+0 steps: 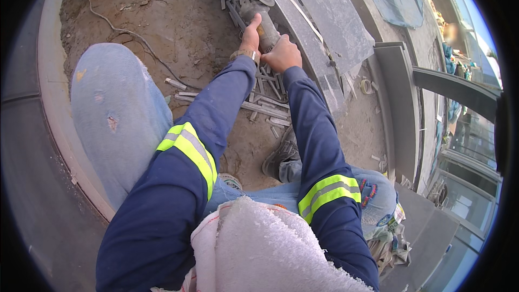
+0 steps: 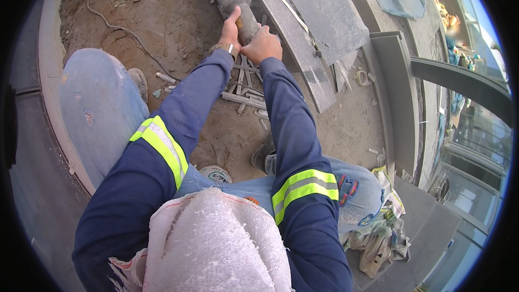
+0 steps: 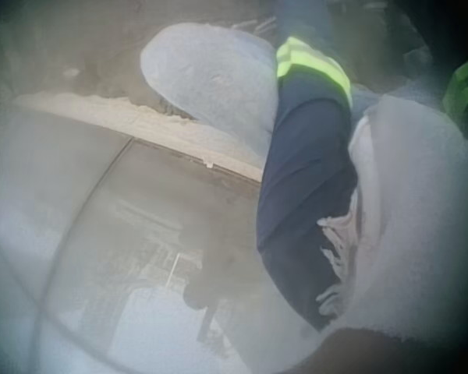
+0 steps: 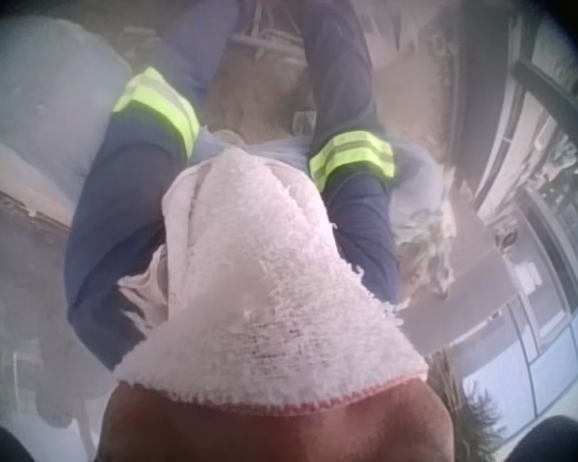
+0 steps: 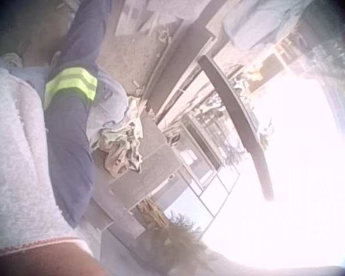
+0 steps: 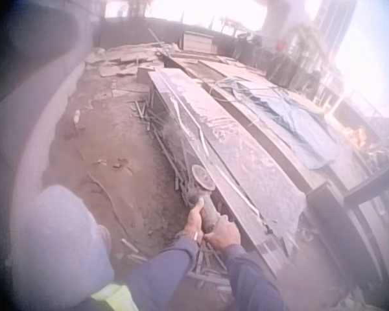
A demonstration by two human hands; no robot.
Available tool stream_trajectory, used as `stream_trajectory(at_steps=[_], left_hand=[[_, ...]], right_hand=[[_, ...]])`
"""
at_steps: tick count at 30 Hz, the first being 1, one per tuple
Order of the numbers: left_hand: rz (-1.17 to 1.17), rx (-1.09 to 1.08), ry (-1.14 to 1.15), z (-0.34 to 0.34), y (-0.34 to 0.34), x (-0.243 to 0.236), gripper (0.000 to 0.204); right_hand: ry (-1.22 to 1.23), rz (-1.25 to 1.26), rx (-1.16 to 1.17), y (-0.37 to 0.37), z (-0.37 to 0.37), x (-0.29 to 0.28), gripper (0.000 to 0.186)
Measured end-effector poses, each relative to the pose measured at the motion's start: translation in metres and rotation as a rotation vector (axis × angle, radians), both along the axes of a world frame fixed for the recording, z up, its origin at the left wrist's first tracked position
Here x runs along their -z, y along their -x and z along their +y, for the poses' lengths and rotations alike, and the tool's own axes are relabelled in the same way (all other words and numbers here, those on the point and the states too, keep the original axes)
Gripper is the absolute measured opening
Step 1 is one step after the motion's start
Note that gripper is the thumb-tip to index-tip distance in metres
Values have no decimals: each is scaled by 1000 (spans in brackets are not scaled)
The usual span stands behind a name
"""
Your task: The person uses an angle grinder to cut multiple metal rods on the ground. They reposition the rods between cuts and continue cutting until the end of the clip.
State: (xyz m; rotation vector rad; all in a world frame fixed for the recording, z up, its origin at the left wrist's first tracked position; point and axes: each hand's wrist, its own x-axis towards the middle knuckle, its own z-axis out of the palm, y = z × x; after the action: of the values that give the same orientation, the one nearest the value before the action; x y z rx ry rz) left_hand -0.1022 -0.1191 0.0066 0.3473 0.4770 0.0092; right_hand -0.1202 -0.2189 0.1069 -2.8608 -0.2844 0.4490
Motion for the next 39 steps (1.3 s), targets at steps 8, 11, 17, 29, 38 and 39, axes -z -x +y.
stream_trajectory(at_steps=[8, 11, 17, 29, 38, 39], left_hand=[[-35, 5, -19, 5, -13, 10, 54], [12, 7, -3, 5, -19, 13, 54], [17, -17, -20, 13, -33, 12, 50], [16, -43, -34, 24, -42, 12, 49], [33, 9, -17, 17, -31, 5, 56], [34, 5, -29, 16, -30, 5, 55]], right_hand=[[33, -13, 2, -9, 5, 4, 77], [43, 2, 35, -16, 7, 8, 77], [39, 6, 28, -29, 17, 7, 79], [24, -21, 0, -37, 27, 10, 79], [29, 26, 9, -32, 16, 9, 84], [26, 27, 14, -30, 15, 8, 84]])
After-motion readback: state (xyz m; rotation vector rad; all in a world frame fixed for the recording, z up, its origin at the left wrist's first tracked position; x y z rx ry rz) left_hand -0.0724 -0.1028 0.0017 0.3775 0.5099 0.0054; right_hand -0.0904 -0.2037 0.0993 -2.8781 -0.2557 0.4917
